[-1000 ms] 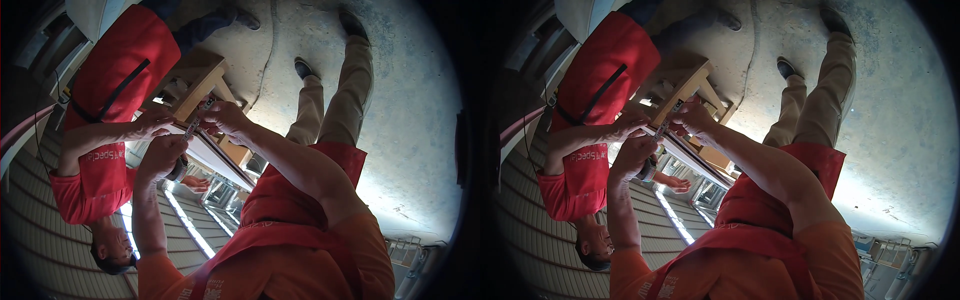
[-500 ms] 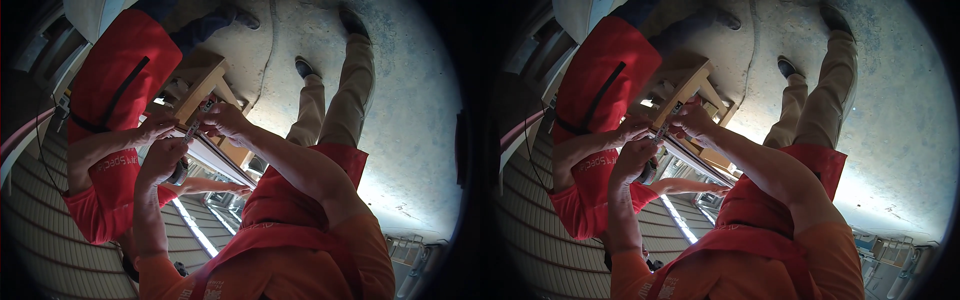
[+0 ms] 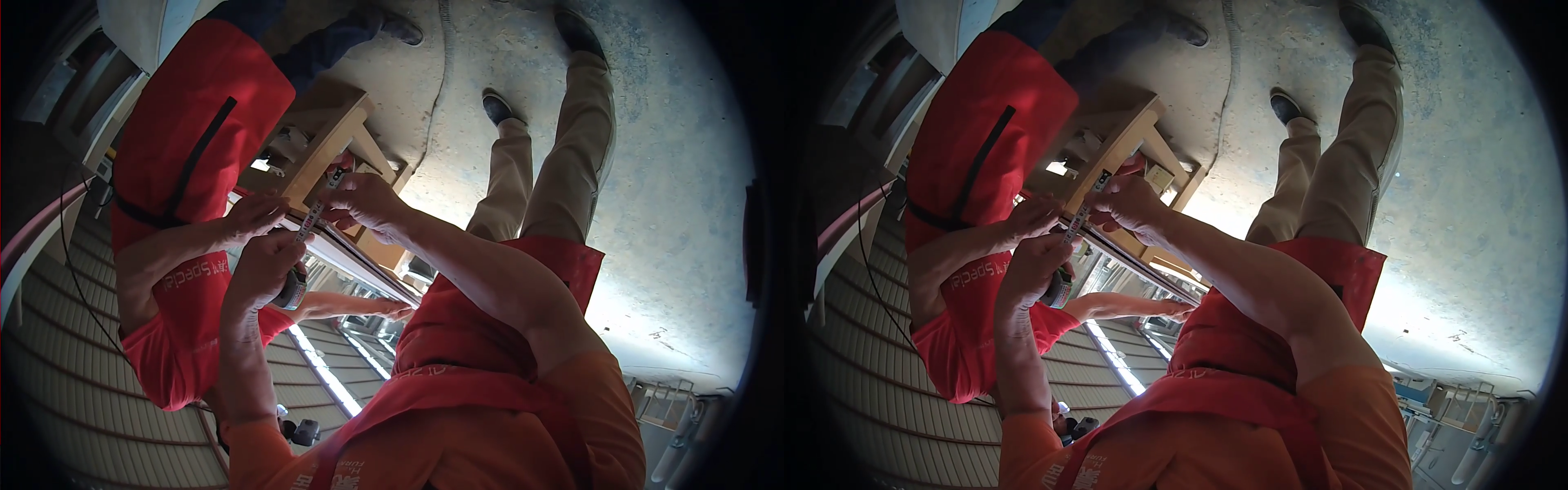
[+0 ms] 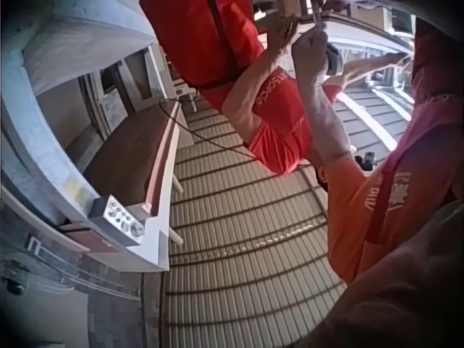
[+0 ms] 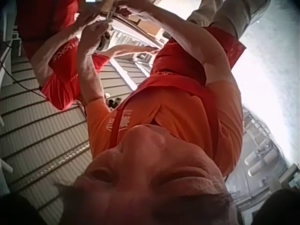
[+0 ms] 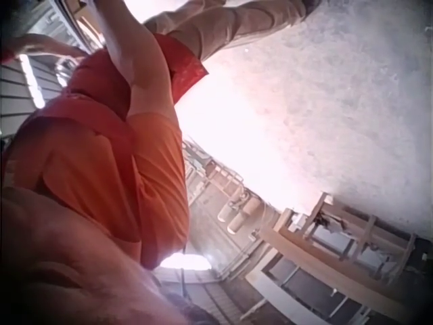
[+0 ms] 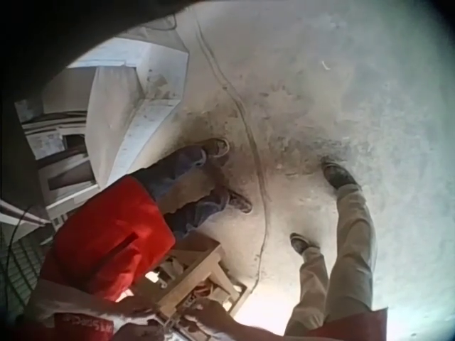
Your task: Measuring a large piece of plywood with a tape measure and preparing it for cutting in a workshop.
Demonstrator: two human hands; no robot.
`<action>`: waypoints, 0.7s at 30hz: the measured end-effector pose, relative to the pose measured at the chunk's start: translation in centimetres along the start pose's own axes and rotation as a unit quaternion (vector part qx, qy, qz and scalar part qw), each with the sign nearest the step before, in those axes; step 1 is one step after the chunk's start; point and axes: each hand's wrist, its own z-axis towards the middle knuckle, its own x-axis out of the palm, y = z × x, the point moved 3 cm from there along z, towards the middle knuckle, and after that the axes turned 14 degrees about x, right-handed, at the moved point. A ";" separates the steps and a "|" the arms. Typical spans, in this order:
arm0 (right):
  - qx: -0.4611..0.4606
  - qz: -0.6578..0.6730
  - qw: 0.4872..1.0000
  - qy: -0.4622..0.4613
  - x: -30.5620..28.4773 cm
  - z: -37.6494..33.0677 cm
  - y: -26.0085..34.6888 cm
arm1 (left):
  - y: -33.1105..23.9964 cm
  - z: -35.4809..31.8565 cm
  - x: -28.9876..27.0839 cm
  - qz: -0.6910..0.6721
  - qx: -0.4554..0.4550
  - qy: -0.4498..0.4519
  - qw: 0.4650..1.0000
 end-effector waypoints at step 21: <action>0.015 -0.005 1.000 -0.006 0.1 -0.9 -0.2 | 0.3 -0.7 0.7 0.001 0.000 -0.001 1.000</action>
